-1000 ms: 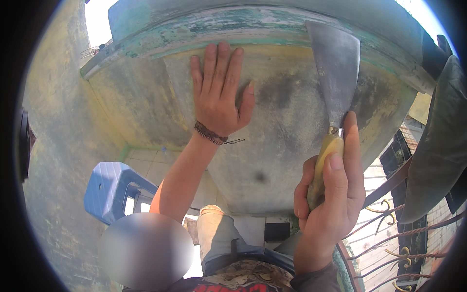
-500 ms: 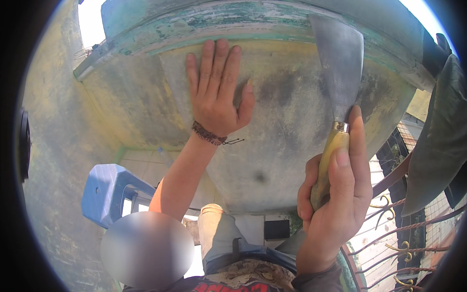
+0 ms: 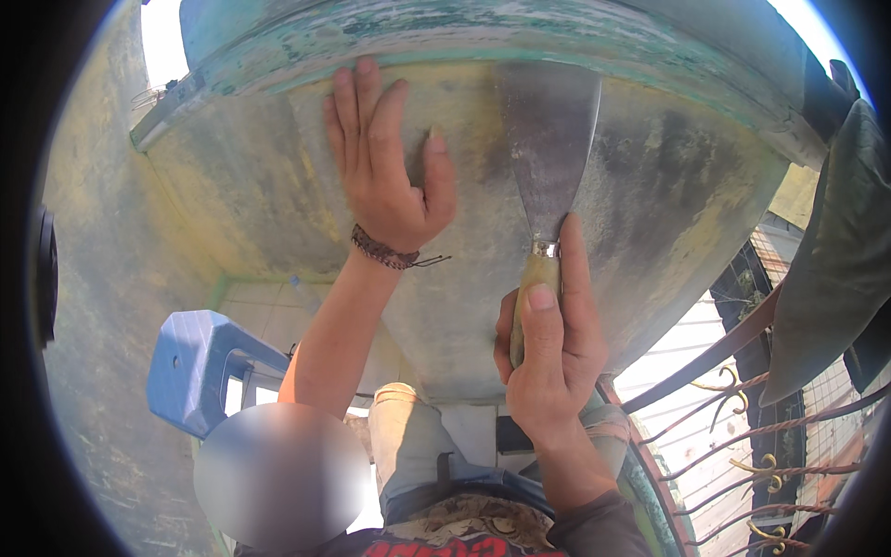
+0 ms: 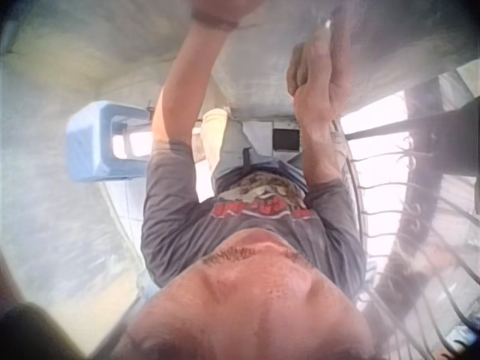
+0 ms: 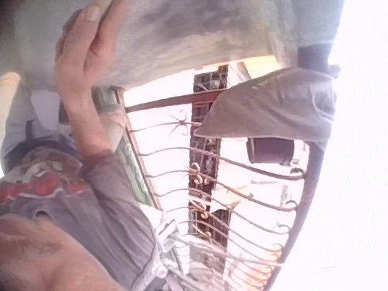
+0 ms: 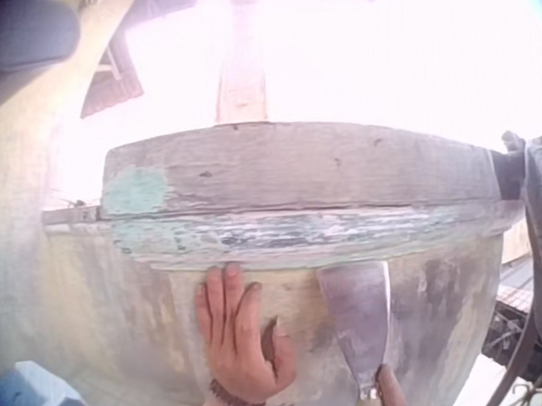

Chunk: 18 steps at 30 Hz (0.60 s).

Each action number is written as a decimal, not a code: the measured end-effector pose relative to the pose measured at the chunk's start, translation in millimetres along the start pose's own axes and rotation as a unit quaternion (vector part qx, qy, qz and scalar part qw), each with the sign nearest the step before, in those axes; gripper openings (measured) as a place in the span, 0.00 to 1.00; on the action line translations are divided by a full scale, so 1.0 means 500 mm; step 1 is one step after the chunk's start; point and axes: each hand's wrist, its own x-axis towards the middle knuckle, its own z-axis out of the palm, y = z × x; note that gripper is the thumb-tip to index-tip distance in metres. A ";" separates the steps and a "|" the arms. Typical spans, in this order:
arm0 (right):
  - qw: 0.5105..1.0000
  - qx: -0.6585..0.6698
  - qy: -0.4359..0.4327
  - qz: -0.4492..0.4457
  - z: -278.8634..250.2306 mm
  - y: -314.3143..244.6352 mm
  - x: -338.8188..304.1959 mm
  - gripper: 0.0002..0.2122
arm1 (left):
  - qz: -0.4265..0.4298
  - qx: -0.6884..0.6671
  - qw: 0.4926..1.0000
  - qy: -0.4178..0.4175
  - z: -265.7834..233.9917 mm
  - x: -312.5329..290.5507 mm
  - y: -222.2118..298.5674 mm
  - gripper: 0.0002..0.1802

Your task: The person scrapes old paint off a curved concrete wall and a metal railing using a metal scraper. They work on the railing first, then move to the wall, removing layers of green and yellow paint.

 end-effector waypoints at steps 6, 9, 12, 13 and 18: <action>0.995 0.010 -0.025 -0.096 0.044 0.071 0.007 0.24 | -0.004 -0.016 1.000 0.007 0.000 -0.001 0.002 0.24; 0.993 -0.007 -0.026 -0.112 0.047 0.115 0.011 0.25 | -0.009 -0.026 1.000 0.008 0.003 -0.001 0.003 0.23; 0.994 0.008 -0.024 -0.103 0.056 0.130 0.020 0.25 | -0.011 -0.035 0.999 0.009 0.003 -0.003 0.001 0.23; 0.995 0.012 -0.021 -0.101 0.062 0.134 0.021 0.25 | -0.012 -0.036 0.999 0.010 0.003 -0.003 0.000 0.23; 0.993 0.018 -0.017 -0.114 0.072 0.156 0.019 0.25 | -0.018 -0.037 0.999 0.015 0.003 -0.002 0.001 0.21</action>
